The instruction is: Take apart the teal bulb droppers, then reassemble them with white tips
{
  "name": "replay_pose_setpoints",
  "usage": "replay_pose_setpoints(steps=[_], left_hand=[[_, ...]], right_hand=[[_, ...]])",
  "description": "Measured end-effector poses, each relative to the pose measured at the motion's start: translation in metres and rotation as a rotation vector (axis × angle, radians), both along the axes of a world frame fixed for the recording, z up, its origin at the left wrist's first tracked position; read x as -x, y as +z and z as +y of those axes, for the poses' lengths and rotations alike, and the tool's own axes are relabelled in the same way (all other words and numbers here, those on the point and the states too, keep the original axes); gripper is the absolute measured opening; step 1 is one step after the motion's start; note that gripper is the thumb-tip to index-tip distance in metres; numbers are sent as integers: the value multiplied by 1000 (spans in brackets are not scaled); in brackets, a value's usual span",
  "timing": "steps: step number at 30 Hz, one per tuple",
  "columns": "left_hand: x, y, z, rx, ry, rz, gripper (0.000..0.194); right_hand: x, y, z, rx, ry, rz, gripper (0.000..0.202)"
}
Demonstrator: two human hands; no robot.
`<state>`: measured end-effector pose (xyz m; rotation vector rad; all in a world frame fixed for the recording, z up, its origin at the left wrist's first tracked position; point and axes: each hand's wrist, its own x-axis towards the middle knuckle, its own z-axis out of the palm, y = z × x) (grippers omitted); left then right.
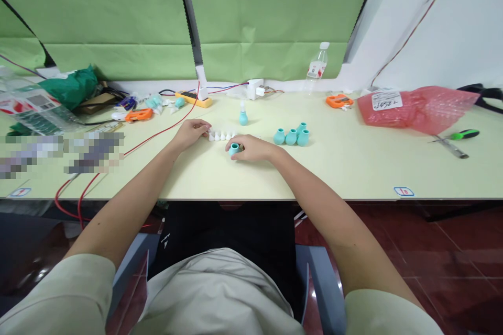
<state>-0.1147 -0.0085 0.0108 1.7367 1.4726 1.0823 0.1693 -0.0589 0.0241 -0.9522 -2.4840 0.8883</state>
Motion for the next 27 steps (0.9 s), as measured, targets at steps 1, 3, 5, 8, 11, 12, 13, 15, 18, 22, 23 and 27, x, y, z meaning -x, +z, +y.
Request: replay_pose_setpoints(steps=[1, 3, 5, 8, 11, 12, 13, 15, 18, 22, 23, 27], left_hand=[[0, 0, 0, -4, 1, 1, 18], [0, 1, 0, -9, 6, 3, 18], [0, 1, 0, -3, 18, -5, 18], [1, 1, 1, 21, 44, -29, 18], [4, -2, 4, 17, 84, -64, 18], [5, -4, 4, 9, 104, -74, 17], [5, -6, 5, -3, 125, -79, 17], [6, -9, 6, -33, 155, -76, 15], [5, -12, 7, -62, 169, -55, 15], [6, -13, 8, -60, 174, -41, 15], [6, -14, 8, -61, 173, -38, 15], [7, -14, 9, -68, 164, -31, 16]], right_hand=[[0, -1, 0, 1, 0, 0, 37], [1, -1, -1, 3, 0, 1, 37], [1, 2, -2, 4, -3, 13, 36], [-8, 21, -5, -19, -32, 104, 37], [-34, 55, -4, -108, -209, 287, 45], [-46, 66, -1, -157, -297, 316, 48], [-60, 76, 3, -205, -390, 308, 52], [-88, 90, 15, -267, -534, 230, 52], [-122, 92, 39, -249, -609, 69, 40], [-135, 79, 61, -197, -616, -200, 38], [-133, 76, 64, -178, -605, -257, 39], [-126, 67, 73, -118, -554, -432, 41]])
